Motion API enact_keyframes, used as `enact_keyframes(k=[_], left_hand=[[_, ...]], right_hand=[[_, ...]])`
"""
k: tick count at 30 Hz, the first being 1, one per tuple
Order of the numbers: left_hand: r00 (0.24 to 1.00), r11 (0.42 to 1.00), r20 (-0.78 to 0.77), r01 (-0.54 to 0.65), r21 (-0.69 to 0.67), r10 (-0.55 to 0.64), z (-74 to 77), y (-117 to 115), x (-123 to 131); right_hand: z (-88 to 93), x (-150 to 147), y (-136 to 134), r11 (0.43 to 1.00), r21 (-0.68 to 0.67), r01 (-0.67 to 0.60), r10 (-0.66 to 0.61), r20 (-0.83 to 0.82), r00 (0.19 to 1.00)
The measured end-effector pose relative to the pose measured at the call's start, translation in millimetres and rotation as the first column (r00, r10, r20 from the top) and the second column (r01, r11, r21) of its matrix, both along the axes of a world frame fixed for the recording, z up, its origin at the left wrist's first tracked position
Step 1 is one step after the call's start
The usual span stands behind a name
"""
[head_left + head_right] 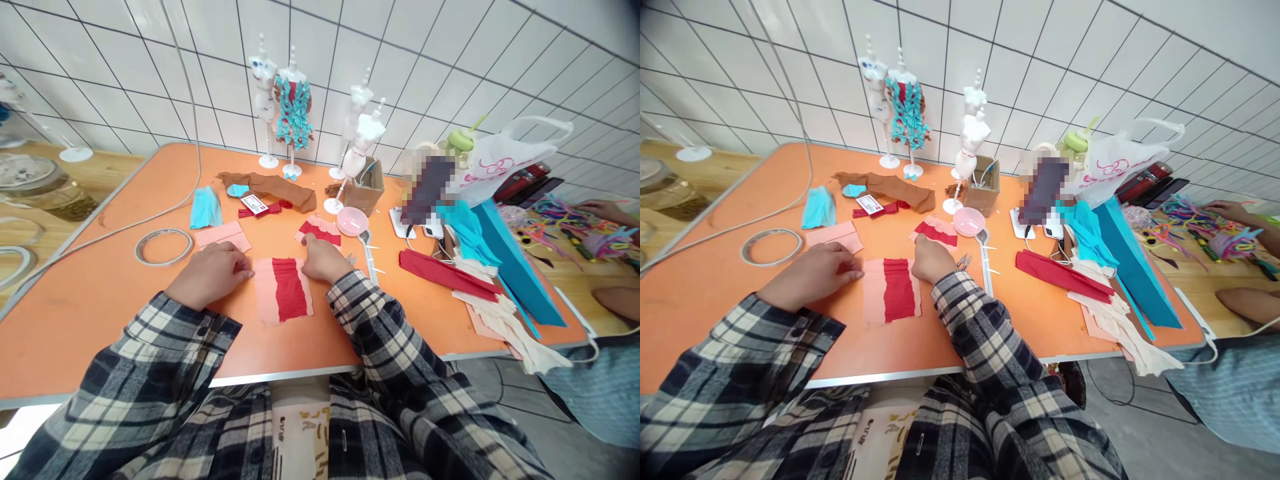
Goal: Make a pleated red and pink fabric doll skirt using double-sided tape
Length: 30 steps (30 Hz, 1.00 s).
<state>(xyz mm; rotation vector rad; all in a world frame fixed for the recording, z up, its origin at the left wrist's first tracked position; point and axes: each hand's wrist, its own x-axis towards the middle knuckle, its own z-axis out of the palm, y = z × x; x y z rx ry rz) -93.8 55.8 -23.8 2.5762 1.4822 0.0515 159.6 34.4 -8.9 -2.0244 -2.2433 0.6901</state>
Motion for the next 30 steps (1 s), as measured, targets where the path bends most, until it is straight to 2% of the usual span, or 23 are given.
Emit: enact_keyframes(k=[3,5,6,8,12,16,24,27,30], left_hand=[[0.992,0.985,0.123,-0.029,0.169,0.009,10.5,-5.4,3.3],[0.962,0.963,0.271,-0.056,0.264,-0.019,16.2,-16.7,19.5],[0.952,0.965,0.3,-0.02,0.261,-0.061,17.0,-23.6,30.8],[0.95,0.968,0.253,0.129,0.214,-0.183,13.6,-36.7,54.8],[0.968,0.972,0.173,0.149,0.18,-0.181,-2.3,-47.4,84.0],[0.968,0.973,0.15,0.18,0.145,-0.201,-9.0,-43.2,83.1],[0.96,0.988,0.236,0.144,0.048,-0.152,-4.3,-37.2,78.8],[0.95,0.991,0.282,0.132,0.019,-0.132,-5.4,-36.7,77.2],[0.947,0.993,0.299,0.119,0.009,-0.116,-6.1,-37.2,76.6]], right_hand=[[-1.0,1.2,-0.6,1.0,0.017,0.0,0.0,-0.009,1.0],[-1.7,1.7,-1.4,0.999,0.035,-0.001,0.002,-0.018,1.0],[-2.1,1.7,-2.0,0.999,0.043,-0.002,0.003,-0.021,1.0],[-3.1,1.3,-4.4,0.998,0.059,-0.003,0.005,-0.028,1.0],[-6.5,-0.9,-13.8,0.995,0.096,-0.003,0.012,-0.087,0.996],[-7.8,-2.0,-22.1,0.993,0.115,0.014,0.003,-0.15,0.989],[-10.2,6.0,-22.8,0.991,0.13,0.02,0.005,-0.188,0.982],[-14.7,16.6,-31.3,0.968,0.25,0.027,0.062,-0.339,0.939],[-19.4,29.0,-42.5,0.892,0.45,0.041,0.172,-0.421,0.891]])
